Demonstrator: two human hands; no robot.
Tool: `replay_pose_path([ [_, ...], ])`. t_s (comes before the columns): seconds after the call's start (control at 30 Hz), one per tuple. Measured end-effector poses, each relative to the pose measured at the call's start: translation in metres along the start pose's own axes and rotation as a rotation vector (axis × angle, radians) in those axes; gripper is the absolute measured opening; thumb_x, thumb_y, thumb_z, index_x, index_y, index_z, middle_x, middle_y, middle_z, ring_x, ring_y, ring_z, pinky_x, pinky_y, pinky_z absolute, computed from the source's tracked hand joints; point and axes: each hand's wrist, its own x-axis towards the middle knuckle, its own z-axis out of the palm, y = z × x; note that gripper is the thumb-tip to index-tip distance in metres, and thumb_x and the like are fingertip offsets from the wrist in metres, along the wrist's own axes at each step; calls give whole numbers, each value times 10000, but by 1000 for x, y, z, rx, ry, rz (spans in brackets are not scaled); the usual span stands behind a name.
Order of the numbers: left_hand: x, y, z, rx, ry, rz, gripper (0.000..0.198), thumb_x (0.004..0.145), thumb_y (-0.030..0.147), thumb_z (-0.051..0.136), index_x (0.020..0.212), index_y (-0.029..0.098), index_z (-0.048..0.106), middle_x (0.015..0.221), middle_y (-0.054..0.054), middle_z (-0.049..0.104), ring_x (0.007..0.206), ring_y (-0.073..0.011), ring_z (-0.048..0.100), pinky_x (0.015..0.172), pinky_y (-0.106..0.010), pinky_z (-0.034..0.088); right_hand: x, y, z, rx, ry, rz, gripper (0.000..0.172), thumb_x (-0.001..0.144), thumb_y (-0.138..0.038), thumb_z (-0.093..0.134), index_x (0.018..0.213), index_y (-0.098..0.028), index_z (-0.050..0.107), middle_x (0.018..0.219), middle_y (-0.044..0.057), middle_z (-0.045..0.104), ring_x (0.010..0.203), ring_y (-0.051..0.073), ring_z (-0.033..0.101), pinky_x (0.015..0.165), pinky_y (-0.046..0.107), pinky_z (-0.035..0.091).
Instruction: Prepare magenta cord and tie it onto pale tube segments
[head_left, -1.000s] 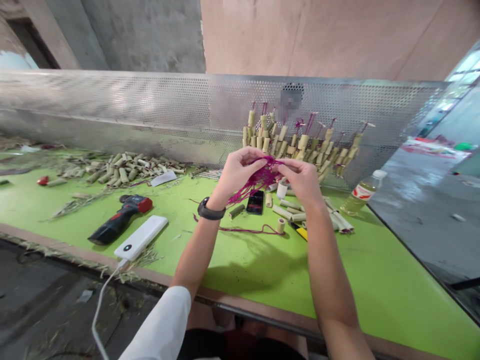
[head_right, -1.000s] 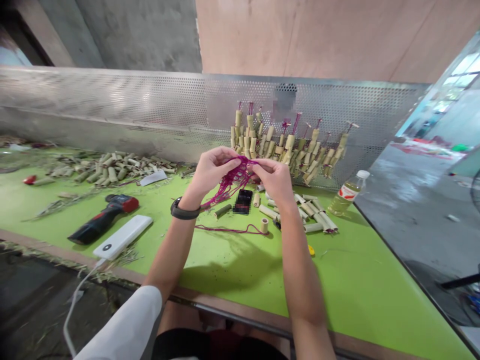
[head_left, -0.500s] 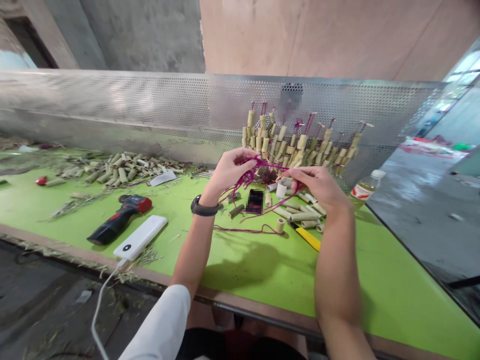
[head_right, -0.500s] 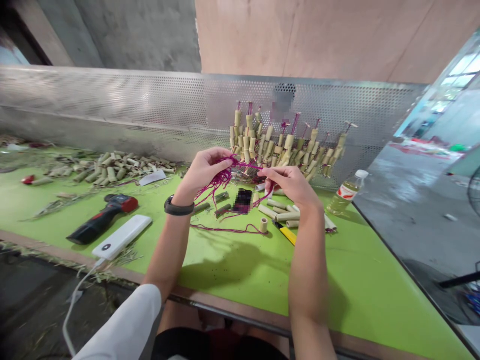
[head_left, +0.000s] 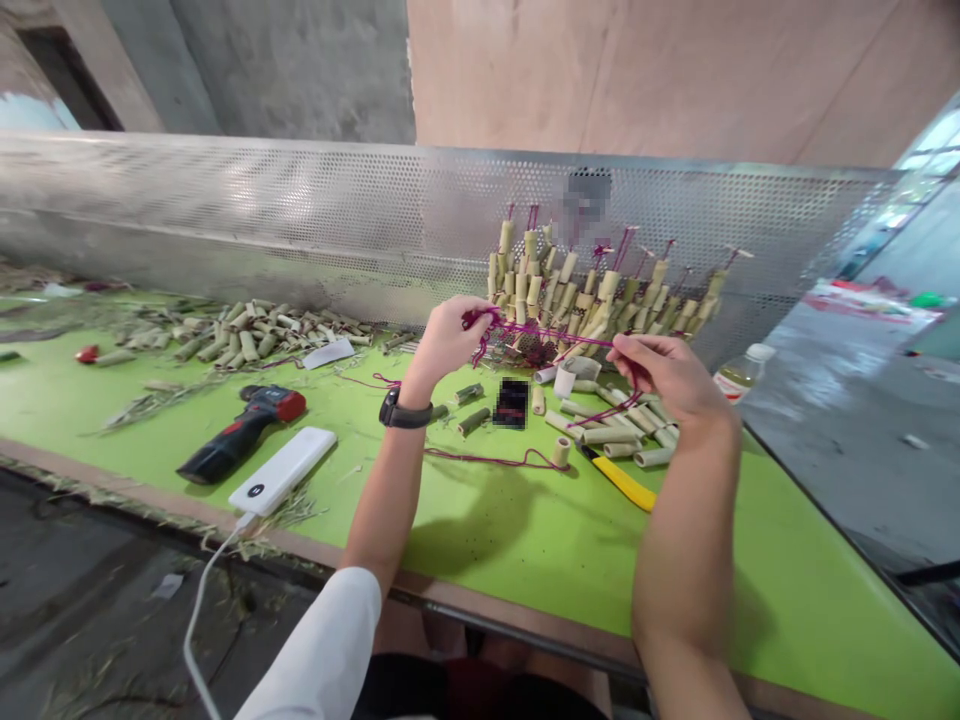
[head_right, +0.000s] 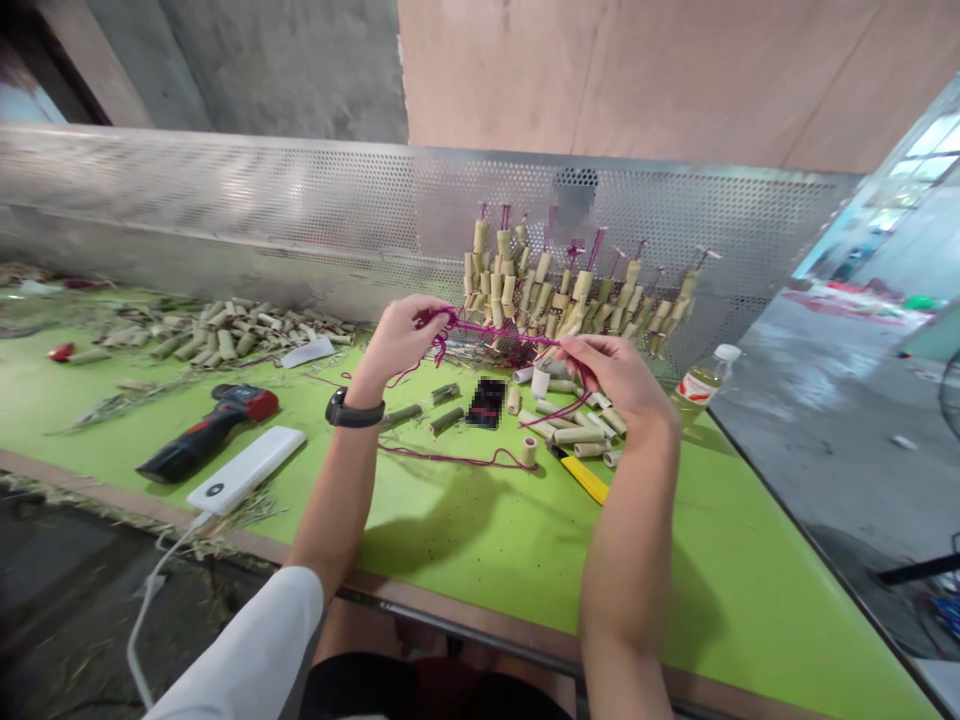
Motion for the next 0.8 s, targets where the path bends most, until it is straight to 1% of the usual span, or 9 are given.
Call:
replay_pose_path([
  [0.1, 0, 1, -4, -4, 0, -12, 170, 911, 203, 633, 950, 185, 797, 927, -68, 790, 801, -180, 656, 772, -298, 516, 2, 6, -5, 38, 40, -17, 483, 749, -651, 865, 729, -181, 755, 653, 20, 647, 493, 81, 455, 425, 247, 296],
  [0.17, -1, 3, -8, -1, -10, -27, 170, 925, 210, 615, 953, 183, 781, 926, -65, 786, 806, -180, 663, 764, -296, 515, 1, 7, -8, 49, 46, -19, 472, 774, -635, 856, 700, -188, 726, 630, 11, 628, 475, 79, 437, 424, 254, 281],
  [0.3, -1, 3, -13, 26, 0, -51, 171, 935, 188, 587, 957, 189, 756, 948, -59, 784, 847, -182, 684, 801, -306, 531, -3, 4, -13, 100, 7, -28, 554, 808, -630, 830, 567, -195, 586, 518, -30, 476, 412, 62, 366, 416, 268, 202],
  [0.4, 0, 0, -15, 57, 22, -65, 163, 925, 156, 590, 945, 193, 747, 937, -56, 783, 838, -180, 681, 809, -313, 537, -6, 1, -16, 277, -22, -62, 614, 751, -607, 882, 530, -203, 476, 509, -55, 405, 383, 44, 295, 420, 276, 151],
  [0.5, 1, -5, -15, 95, 42, -71, 157, 917, 136, 599, 932, 194, 745, 918, -56, 778, 818, -177, 671, 787, -311, 530, -10, -1, -22, 436, -42, -113, 637, 739, -590, 894, 523, -220, 423, 483, -76, 289, 375, 54, 218, 432, 295, 168],
  [0.6, 2, -10, -13, 95, 75, -70, 150, 904, 120, 611, 914, 195, 740, 900, -50, 774, 799, -168, 665, 769, -301, 520, -12, 0, -30, 506, 0, -191, 617, 779, -599, 861, 524, -245, 425, 479, -70, 226, 409, 93, 172, 449, 314, 212],
  [0.67, 2, -12, -12, 76, 90, -68, 142, 902, 119, 612, 900, 194, 733, 875, -43, 766, 771, -159, 656, 746, -291, 515, -11, 2, -34, 547, 43, -236, 550, 813, -579, 838, 547, -259, 479, 496, -60, 268, 436, 109, 176, 465, 321, 233],
  [0.7, 2, -12, -11, 62, 91, -66, 136, 903, 122, 612, 895, 193, 727, 862, -39, 761, 759, -155, 652, 737, -287, 513, -10, 3, -35, 570, 65, -253, 504, 829, -561, 829, 569, -264, 516, 514, -52, 315, 448, 113, 207, 469, 321, 238],
  [0.8, 1, -11, -9, 16, 83, -56, 105, 904, 128, 618, 885, 190, 701, 845, -30, 746, 766, -148, 658, 749, -279, 519, -6, 3, -32, 649, 152, -295, 367, 843, -511, 828, 654, -270, 626, 651, -18, 538, 541, 125, 422, 477, 309, 270],
])
